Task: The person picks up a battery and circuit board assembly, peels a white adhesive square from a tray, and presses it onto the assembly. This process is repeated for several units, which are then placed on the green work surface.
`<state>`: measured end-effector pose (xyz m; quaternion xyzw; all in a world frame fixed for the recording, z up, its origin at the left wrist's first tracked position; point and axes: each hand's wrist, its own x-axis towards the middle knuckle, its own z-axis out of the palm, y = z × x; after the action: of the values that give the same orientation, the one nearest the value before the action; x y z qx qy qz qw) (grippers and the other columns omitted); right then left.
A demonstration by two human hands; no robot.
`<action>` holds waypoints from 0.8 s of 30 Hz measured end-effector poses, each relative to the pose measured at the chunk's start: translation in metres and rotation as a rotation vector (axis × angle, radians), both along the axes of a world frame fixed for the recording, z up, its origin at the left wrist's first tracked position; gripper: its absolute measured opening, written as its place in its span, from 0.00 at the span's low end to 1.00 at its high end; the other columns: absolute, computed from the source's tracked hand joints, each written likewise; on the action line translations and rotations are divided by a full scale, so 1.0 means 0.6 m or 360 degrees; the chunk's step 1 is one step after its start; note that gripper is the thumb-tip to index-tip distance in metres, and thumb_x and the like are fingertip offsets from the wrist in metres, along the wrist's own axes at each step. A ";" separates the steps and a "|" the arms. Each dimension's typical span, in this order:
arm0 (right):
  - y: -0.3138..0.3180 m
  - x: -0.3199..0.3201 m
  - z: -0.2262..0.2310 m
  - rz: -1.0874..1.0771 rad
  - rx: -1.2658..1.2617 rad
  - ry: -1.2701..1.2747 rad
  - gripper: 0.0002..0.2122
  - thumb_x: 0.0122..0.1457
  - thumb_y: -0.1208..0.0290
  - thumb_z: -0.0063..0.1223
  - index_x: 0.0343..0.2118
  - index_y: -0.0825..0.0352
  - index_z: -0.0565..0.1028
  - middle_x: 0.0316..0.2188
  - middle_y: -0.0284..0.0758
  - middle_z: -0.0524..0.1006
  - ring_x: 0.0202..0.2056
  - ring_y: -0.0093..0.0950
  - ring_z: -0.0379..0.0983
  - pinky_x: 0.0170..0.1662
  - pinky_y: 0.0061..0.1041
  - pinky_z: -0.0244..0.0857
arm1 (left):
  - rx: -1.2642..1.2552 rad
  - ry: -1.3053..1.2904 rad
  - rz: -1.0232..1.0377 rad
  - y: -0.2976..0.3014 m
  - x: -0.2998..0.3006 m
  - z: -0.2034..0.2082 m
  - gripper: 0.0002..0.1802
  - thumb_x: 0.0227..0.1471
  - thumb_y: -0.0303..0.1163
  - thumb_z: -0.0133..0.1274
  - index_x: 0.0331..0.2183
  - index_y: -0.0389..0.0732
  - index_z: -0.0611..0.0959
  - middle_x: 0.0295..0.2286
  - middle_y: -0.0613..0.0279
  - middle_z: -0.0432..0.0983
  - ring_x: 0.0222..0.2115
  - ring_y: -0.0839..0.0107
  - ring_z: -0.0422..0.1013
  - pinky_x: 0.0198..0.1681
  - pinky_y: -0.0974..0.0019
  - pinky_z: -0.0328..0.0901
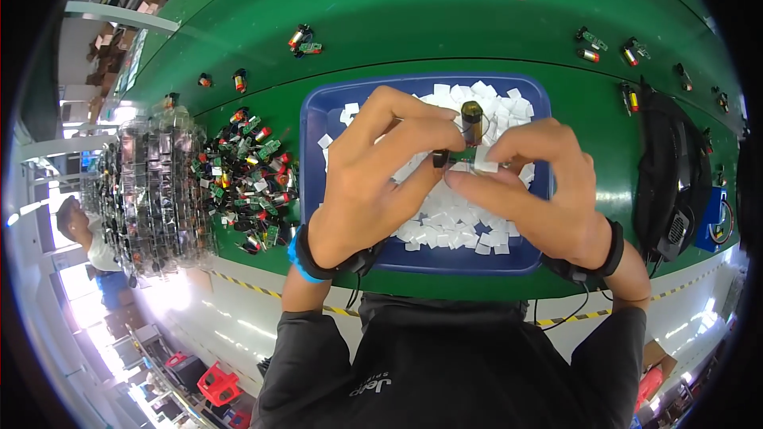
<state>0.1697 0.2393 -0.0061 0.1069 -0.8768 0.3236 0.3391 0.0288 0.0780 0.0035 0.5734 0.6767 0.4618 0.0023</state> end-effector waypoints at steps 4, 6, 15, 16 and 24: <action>0.005 0.001 -0.003 0.0001 0.0173 0.0135 0.17 0.37 0.84 0.68 0.34 0.62 0.85 0.33 0.31 0.71 0.30 0.26 0.70 0.27 0.21 0.61 | 0.0029 0.0075 -0.0036 0.003 0.001 0.000 0.23 0.39 0.12 0.60 0.40 0.40 0.82 0.37 0.55 0.76 0.34 0.63 0.76 0.32 0.67 0.71; 0.009 0.001 -0.003 0.0020 0.0174 0.0171 0.18 0.36 0.84 0.68 0.35 0.61 0.85 0.34 0.31 0.71 0.30 0.26 0.70 0.27 0.21 0.61 | 0.0084 -0.0511 0.0032 0.006 0.018 -0.002 0.19 0.47 0.15 0.58 0.44 0.38 0.80 0.37 0.55 0.76 0.33 0.66 0.76 0.32 0.67 0.73; 0.018 -0.002 -0.006 0.0154 0.0323 0.0326 0.18 0.35 0.83 0.68 0.34 0.63 0.83 0.34 0.33 0.73 0.33 0.31 0.74 0.24 0.22 0.66 | -0.0526 -0.2141 -0.0482 -0.017 -0.009 0.027 0.16 0.66 0.32 0.46 0.48 0.30 0.75 0.35 0.56 0.77 0.32 0.71 0.75 0.28 0.67 0.76; 0.018 -0.005 -0.007 0.0131 0.0345 0.0375 0.17 0.37 0.83 0.68 0.34 0.64 0.83 0.34 0.33 0.73 0.33 0.32 0.74 0.24 0.23 0.67 | -0.0523 -0.2143 -0.0478 -0.018 -0.008 0.027 0.16 0.66 0.32 0.46 0.48 0.30 0.75 0.35 0.56 0.77 0.32 0.71 0.75 0.28 0.67 0.76; 0.018 -0.004 -0.004 -0.0171 0.0284 -0.0072 0.13 0.42 0.86 0.65 0.33 0.68 0.78 0.37 0.38 0.76 0.32 0.31 0.76 0.28 0.24 0.72 | -0.0379 -0.1638 -0.0145 -0.018 0.011 0.007 0.15 0.62 0.26 0.52 0.49 0.32 0.76 0.33 0.59 0.76 0.31 0.76 0.74 0.27 0.72 0.75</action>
<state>0.1671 0.2502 -0.0086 0.0821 -0.9141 0.2281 0.3251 0.0356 0.0673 0.0079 0.2972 0.6101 0.6030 0.4193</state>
